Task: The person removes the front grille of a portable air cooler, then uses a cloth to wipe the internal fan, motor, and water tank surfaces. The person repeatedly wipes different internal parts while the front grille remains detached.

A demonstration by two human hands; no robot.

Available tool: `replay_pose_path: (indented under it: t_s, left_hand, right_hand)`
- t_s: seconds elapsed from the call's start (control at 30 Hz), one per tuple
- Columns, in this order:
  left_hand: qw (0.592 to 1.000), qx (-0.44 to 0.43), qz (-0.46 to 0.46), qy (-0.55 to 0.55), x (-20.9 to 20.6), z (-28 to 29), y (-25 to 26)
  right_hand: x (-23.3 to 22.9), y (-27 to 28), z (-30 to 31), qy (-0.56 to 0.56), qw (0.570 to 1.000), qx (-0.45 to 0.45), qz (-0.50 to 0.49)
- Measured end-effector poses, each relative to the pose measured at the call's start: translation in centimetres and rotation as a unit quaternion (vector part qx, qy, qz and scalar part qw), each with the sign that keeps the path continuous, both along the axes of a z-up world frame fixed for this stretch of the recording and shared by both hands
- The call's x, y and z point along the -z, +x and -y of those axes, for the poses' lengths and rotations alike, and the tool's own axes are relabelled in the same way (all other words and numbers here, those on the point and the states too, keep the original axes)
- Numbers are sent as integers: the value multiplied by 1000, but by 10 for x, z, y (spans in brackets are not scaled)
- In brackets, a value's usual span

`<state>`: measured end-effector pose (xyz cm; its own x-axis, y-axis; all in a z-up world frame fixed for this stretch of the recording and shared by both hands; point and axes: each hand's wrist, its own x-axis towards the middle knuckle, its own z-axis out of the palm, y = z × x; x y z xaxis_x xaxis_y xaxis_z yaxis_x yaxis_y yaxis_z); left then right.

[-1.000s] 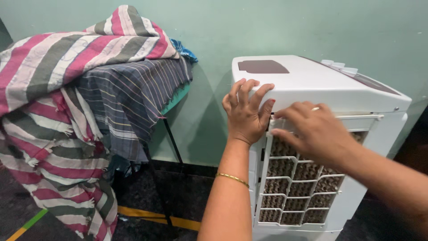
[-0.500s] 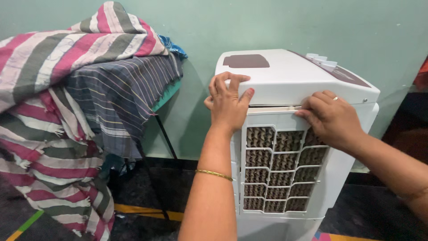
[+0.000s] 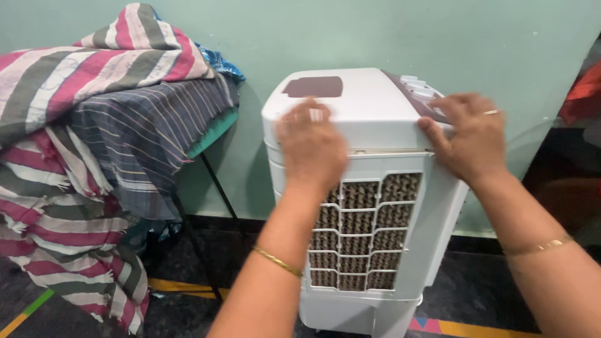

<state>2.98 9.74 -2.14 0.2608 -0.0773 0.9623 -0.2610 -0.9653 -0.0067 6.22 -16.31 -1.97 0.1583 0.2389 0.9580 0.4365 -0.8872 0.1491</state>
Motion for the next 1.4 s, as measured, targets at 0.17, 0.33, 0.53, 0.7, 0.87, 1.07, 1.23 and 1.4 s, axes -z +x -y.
replay_pose_path:
  t_s: [0.17, 0.33, 0.53, 0.7, 0.87, 1.07, 1.23, 1.4]
  left_hand:
    - [990, 116, 25, 75, 17, 111, 11]
    - [990, 115, 74, 24, 27, 144, 28]
    - [966, 110, 118, 201, 23, 117, 42]
    - [944, 128, 128, 275, 19, 102, 51]
    - [944, 150, 142, 259, 21, 102, 54]
    - [939, 173, 139, 262, 18, 104, 55]
    - [950, 148, 121, 246, 16, 103, 54]
    - [975, 68, 114, 177, 25, 114, 48]
  right_hand:
    - [33, 40, 9, 76, 988, -129, -33]
    - [59, 54, 4, 151, 980, -131, 13]
    - [51, 49, 4, 130, 986, -96, 31]
    - [49, 48, 5, 119, 988, -87, 47]
    - [49, 50, 6, 120, 988, -91, 46]
    - [49, 51, 5, 119, 988, -86, 43]
    - [49, 53, 5, 124, 986, -98, 46]
    - [62, 48, -7, 173, 983, -60, 26]
